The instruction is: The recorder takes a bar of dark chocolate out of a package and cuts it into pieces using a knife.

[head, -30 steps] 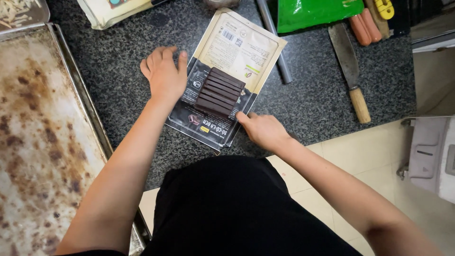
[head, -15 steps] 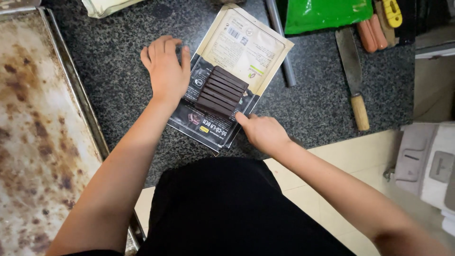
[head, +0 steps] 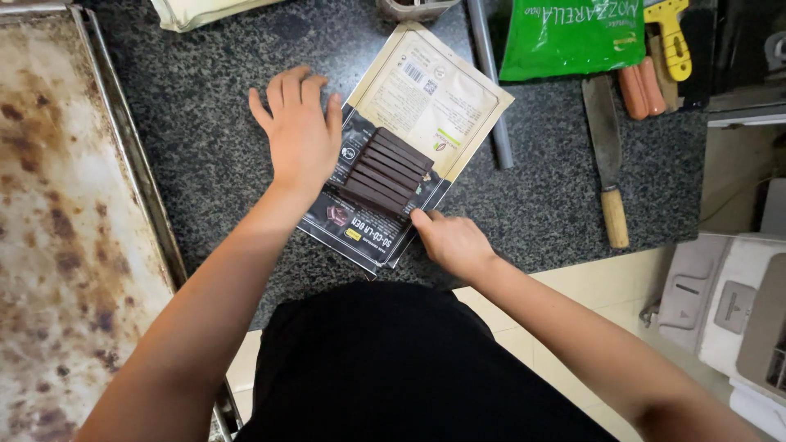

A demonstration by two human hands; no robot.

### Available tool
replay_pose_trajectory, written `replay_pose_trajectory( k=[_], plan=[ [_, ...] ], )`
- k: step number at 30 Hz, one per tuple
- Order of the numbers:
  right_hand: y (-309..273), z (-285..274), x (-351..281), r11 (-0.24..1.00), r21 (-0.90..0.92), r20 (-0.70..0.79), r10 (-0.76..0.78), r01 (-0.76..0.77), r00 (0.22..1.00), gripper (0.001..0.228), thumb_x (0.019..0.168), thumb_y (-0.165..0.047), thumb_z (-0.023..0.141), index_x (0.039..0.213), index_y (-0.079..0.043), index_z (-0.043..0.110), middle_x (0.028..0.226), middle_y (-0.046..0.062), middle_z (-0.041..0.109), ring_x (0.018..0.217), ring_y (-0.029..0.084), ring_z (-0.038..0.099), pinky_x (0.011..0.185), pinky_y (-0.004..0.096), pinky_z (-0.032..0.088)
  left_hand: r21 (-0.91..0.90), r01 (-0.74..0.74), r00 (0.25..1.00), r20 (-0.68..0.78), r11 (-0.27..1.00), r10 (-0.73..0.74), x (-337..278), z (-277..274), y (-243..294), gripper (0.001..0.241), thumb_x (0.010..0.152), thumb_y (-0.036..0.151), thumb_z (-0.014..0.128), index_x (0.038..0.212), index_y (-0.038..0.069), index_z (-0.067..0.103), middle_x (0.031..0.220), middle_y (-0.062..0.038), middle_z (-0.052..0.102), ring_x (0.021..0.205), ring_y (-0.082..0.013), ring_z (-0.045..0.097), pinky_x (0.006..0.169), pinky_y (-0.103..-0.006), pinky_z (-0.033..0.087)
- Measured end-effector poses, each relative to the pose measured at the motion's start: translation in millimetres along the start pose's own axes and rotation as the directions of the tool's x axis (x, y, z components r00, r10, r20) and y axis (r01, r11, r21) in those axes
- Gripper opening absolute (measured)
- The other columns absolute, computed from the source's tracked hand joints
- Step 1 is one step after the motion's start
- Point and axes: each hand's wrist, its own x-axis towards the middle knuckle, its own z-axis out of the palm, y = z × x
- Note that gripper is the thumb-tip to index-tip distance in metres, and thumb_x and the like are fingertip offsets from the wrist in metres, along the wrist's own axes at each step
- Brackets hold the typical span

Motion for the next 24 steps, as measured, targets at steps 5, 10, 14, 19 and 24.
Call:
replay_pose_trajectory(
  k=[5, 10, 14, 19, 24],
  plan=[
    [3, 11, 3, 0.999, 0.037, -0.008, -0.010, 0.011, 1.000, 0.019, 0.095, -0.013, 0.053, 0.113, -0.009, 0.047, 0.089, 0.020, 0.066, 0.068, 0.041, 0.068, 0.061, 0.052, 0.055, 0.027, -0.013, 1.000, 0.002, 1.000, 0.013, -3, 5, -5, 0.030, 0.106, 0.027, 0.065, 0.127, 0.006, 0.061, 0.138, -0.014, 0.052, 0.137, -0.0350, 0.042, 0.116, -0.0710, 0.016],
    [5, 16, 1, 0.999, 0.043, -0.043, -0.007, 0.009, 0.999, 0.020, 0.094, -0.012, 0.052, 0.114, -0.010, 0.047, 0.090, 0.020, 0.066, 0.069, 0.042, 0.068, 0.061, 0.053, 0.054, 0.032, -0.010, 1.000, 0.018, 0.999, 0.009, -1, 9, -5, 0.031, 0.106, 0.028, 0.064, 0.128, 0.006, 0.059, 0.140, -0.014, 0.052, 0.138, -0.0358, 0.041, 0.117, -0.0722, 0.014],
    [5, 20, 1, 0.999, 0.043, -0.075, -0.001, 0.005, 0.997, 0.021, 0.095, -0.012, 0.052, 0.115, -0.010, 0.048, 0.092, 0.020, 0.067, 0.071, 0.042, 0.069, 0.062, 0.053, 0.055, 0.035, -0.050, 0.993, 0.108, 0.998, 0.046, 3, 8, -9, 0.052, 0.099, 0.040, 0.072, 0.132, 0.004, 0.057, 0.143, -0.018, 0.048, 0.141, -0.0387, 0.036, 0.118, -0.0724, 0.008],
    [0, 13, 0, 0.999, 0.035, -0.071, 0.015, -0.013, 0.997, 0.026, 0.094, -0.009, 0.051, 0.120, -0.010, 0.048, 0.091, 0.022, 0.067, 0.074, 0.042, 0.070, 0.063, 0.053, 0.055, -0.073, -0.186, 0.931, 0.305, 0.980, 0.200, 8, -12, 6, 0.105, 0.066, 0.059, 0.090, 0.141, -0.001, 0.048, 0.148, -0.026, 0.037, 0.144, -0.0443, 0.027, 0.115, -0.0705, 0.002],
    [-3, 7, -1, 1.000, 0.007, -0.034, 0.026, -0.025, 0.999, 0.028, 0.094, -0.009, 0.051, 0.121, -0.010, 0.047, 0.090, 0.022, 0.067, 0.074, 0.042, 0.071, 0.062, 0.052, 0.057, -0.071, -0.364, 0.761, 0.552, 0.929, 0.341, 5, -4, 27, 0.149, 0.039, 0.056, 0.099, 0.159, 0.008, 0.025, 0.161, -0.024, 0.023, 0.151, -0.0459, 0.016, 0.120, -0.0654, 0.000]
  ],
)
